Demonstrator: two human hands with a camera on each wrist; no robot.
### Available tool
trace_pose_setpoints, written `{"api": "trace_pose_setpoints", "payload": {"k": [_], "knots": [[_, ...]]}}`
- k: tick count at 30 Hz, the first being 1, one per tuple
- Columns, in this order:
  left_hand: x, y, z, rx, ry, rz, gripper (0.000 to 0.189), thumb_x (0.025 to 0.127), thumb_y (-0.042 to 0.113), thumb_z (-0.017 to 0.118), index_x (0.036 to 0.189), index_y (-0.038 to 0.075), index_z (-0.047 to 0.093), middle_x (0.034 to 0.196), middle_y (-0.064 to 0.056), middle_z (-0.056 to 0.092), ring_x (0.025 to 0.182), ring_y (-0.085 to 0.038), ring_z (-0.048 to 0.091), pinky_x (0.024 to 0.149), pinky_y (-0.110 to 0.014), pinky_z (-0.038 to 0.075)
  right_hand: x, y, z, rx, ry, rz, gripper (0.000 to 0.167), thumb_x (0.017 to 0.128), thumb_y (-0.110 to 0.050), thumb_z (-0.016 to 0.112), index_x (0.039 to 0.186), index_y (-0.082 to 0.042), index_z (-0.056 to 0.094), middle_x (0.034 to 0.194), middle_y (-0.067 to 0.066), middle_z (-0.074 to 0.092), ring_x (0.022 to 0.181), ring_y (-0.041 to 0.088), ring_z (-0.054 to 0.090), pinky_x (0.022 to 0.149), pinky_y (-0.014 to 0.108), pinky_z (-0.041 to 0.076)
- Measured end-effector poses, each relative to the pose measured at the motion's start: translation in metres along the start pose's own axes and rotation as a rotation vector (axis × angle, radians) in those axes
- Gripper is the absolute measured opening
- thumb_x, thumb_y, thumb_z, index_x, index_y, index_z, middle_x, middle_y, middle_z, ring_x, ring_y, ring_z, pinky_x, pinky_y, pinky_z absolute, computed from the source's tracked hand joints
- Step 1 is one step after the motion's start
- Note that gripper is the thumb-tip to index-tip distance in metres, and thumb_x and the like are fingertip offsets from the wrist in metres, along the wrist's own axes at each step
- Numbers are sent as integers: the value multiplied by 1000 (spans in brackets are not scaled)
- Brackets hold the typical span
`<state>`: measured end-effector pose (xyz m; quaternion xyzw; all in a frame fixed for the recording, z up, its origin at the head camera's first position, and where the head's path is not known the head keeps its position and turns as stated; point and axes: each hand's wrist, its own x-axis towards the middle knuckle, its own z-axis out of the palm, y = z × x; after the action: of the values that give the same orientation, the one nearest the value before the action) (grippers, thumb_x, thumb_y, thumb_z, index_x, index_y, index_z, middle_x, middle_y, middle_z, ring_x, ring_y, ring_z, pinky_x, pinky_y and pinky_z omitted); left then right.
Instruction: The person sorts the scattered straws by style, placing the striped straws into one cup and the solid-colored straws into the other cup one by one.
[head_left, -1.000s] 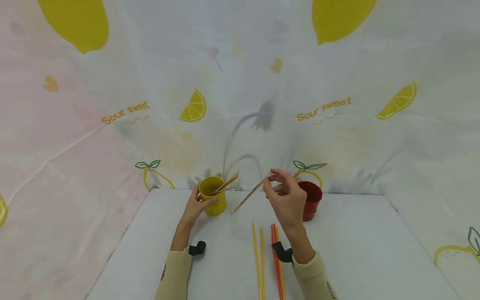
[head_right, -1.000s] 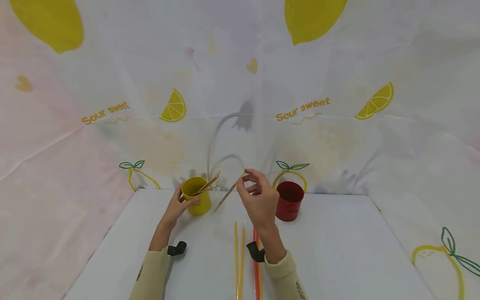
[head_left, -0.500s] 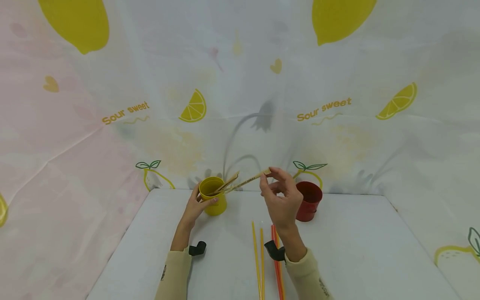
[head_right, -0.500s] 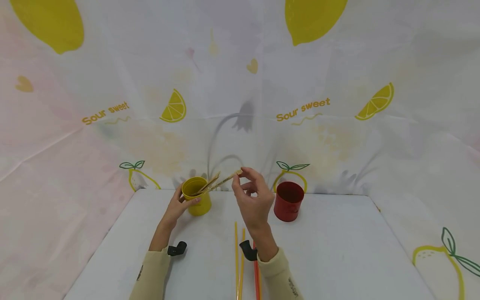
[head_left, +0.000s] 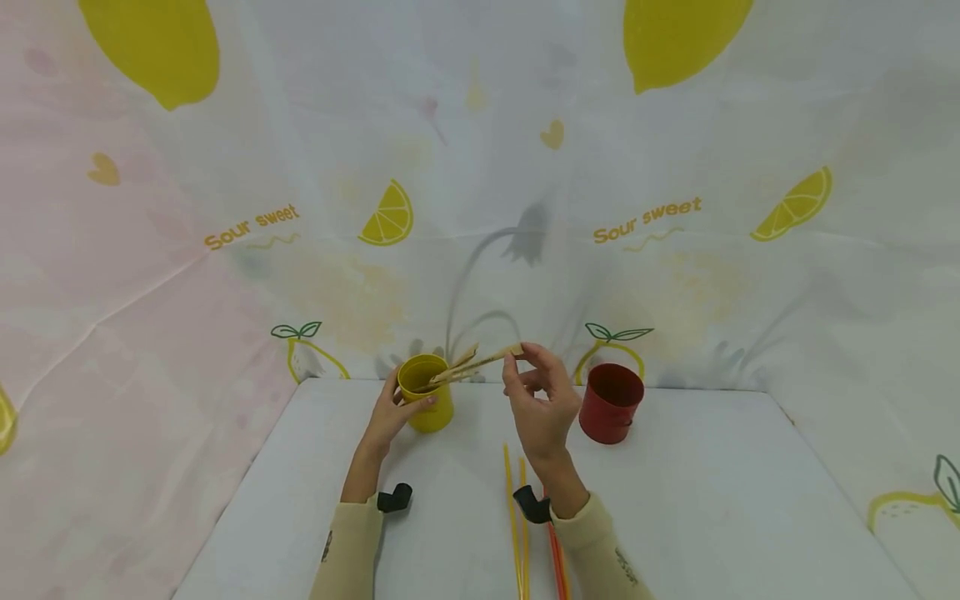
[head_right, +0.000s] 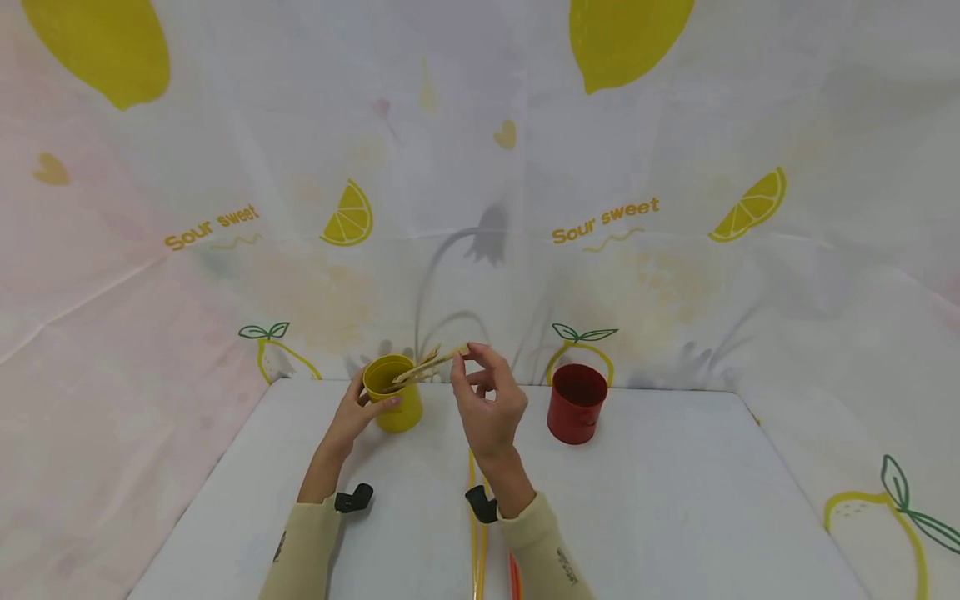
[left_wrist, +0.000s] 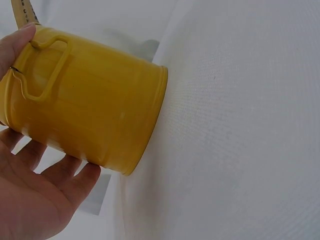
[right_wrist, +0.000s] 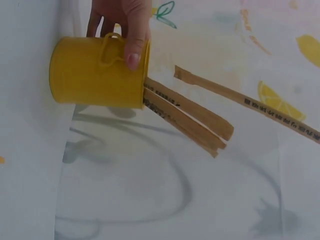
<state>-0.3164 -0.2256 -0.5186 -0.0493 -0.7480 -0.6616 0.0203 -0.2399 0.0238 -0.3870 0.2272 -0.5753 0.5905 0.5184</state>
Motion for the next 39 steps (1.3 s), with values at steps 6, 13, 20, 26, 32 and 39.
{"api": "trace_pose_setpoints", "payload": {"k": [6,13,20,26,32,39], "knots": [[2,0,-1,-19,-15,-10,84,84,23,81,152,25,31,154,-4,32,141,-37,29,111,-62,24,-17,17,6,-19,-48,-4,32,78,12,74,107,2,68,92,13,72,49,14,59,44,17,40],[-5,15,0,-15,-43,-14,85,85,19,79,154,21,28,155,-7,30,142,-39,29,110,-59,27,-30,28,13,-97,-103,-47,29,80,7,75,107,-3,69,93,8,73,52,12,60,42,23,39],[2,-1,0,-11,3,15,85,81,27,84,150,27,35,151,-2,36,139,-37,33,108,-60,29,-38,35,16,-246,-299,54,25,86,-5,74,109,-7,67,93,6,74,55,9,64,43,21,44],[1,-1,1,0,12,7,85,80,28,84,150,27,35,152,-4,35,139,-38,33,108,-60,30,-41,34,11,-495,-694,259,34,90,-19,72,122,-10,63,96,-2,74,57,3,62,43,17,42],[0,-1,0,4,14,0,84,81,29,83,150,30,35,152,-3,34,140,-38,31,109,-61,28,-42,33,5,-534,-784,324,39,91,-21,71,128,-11,61,99,-3,74,60,3,64,47,17,43],[-1,0,-1,0,3,13,85,82,28,83,151,28,33,152,-3,34,140,-38,30,109,-62,26,-35,31,-5,-535,-753,298,40,90,-21,73,126,-11,61,99,-4,74,60,3,64,46,18,43]]}}
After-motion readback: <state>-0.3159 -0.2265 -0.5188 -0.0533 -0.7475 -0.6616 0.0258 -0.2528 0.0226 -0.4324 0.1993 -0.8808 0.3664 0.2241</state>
